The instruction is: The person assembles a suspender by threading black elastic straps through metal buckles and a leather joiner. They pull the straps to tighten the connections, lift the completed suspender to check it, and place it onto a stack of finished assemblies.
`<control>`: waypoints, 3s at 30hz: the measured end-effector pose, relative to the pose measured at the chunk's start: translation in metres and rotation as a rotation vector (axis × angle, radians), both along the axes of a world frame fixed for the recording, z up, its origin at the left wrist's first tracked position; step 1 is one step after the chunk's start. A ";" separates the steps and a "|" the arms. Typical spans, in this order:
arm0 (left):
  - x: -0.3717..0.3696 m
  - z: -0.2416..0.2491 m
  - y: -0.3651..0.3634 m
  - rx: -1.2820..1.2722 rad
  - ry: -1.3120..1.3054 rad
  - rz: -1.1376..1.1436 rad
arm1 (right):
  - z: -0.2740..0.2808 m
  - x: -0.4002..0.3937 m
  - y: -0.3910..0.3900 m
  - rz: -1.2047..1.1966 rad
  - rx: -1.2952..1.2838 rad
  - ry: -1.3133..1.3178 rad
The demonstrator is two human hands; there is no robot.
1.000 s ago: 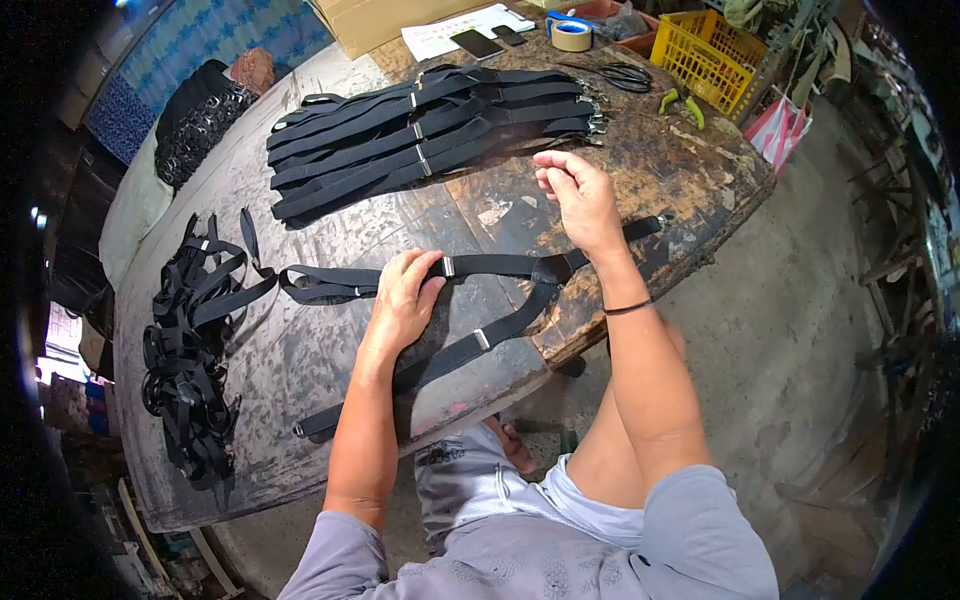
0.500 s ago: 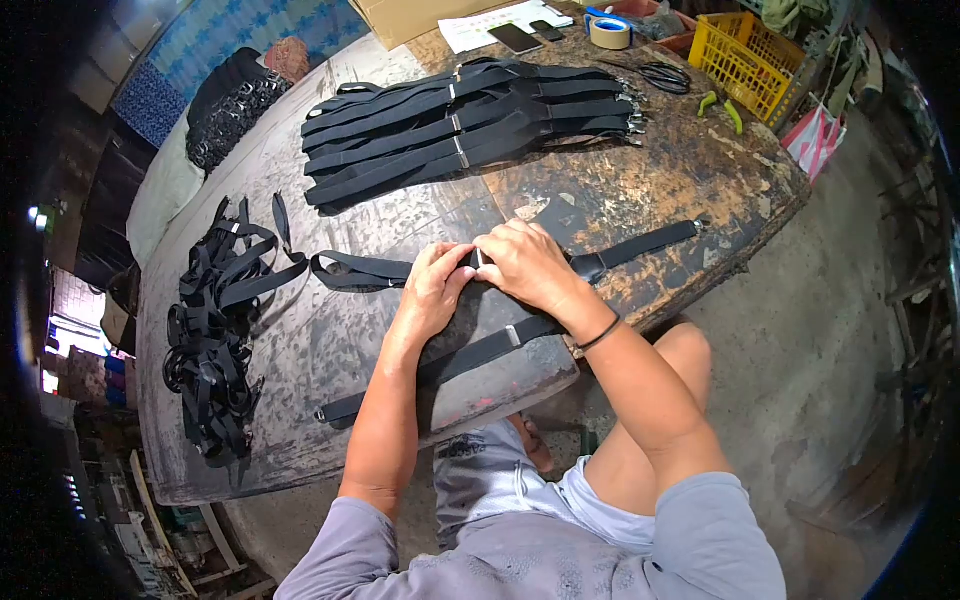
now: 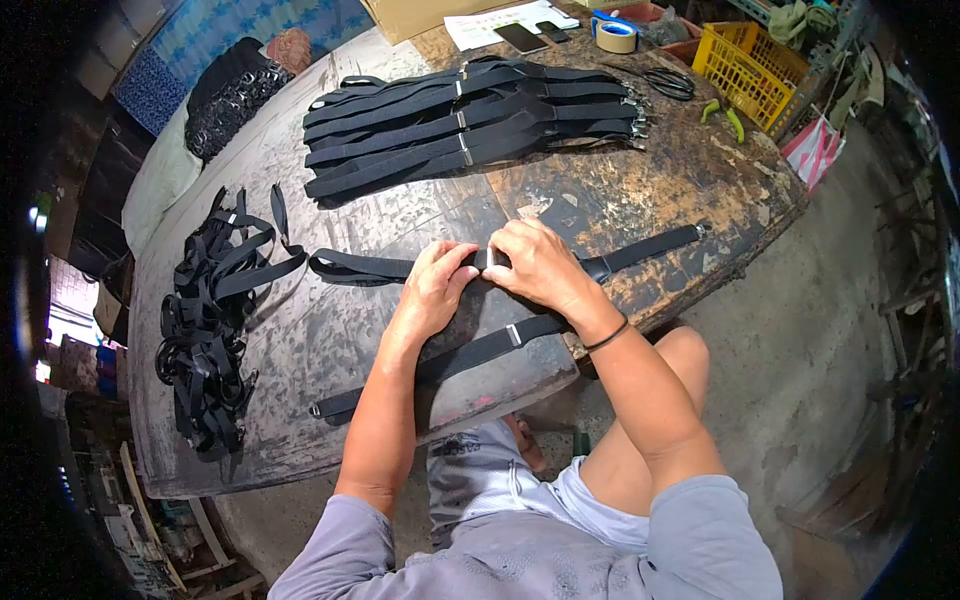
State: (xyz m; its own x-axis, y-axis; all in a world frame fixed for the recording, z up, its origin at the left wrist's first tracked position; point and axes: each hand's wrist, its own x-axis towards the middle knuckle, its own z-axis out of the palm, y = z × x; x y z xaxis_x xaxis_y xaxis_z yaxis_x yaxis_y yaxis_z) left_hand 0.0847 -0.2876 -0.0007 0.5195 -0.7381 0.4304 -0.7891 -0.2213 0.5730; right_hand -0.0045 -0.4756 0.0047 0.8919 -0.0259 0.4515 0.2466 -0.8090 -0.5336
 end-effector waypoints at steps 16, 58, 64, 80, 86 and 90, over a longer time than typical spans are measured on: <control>0.005 0.019 -0.018 0.198 0.131 -0.057 | 0.005 -0.004 -0.008 0.061 0.137 0.131; -0.022 0.031 -0.040 0.389 0.058 0.261 | -0.005 -0.008 -0.005 -0.186 0.115 0.161; 0.011 0.073 0.040 0.595 0.068 0.051 | 0.019 -0.009 -0.025 -0.201 -0.054 0.519; 0.006 0.083 0.054 0.502 0.042 0.061 | -0.017 0.067 0.035 -0.546 -0.298 0.006; 0.004 0.081 0.077 0.497 0.043 0.036 | -0.013 0.057 0.043 -0.485 -0.245 0.312; 0.004 0.096 0.096 0.538 0.152 -0.035 | -0.013 0.057 0.044 -0.490 -0.267 0.308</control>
State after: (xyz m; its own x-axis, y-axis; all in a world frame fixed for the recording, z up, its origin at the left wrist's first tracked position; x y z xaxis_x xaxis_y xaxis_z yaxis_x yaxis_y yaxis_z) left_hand 0.0886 -0.1916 0.0953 0.5172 -0.8512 -0.0894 -0.7186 -0.4886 0.4949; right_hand 0.0528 -0.4319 -0.0080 0.8951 -0.3859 0.2234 -0.3185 -0.9039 -0.2855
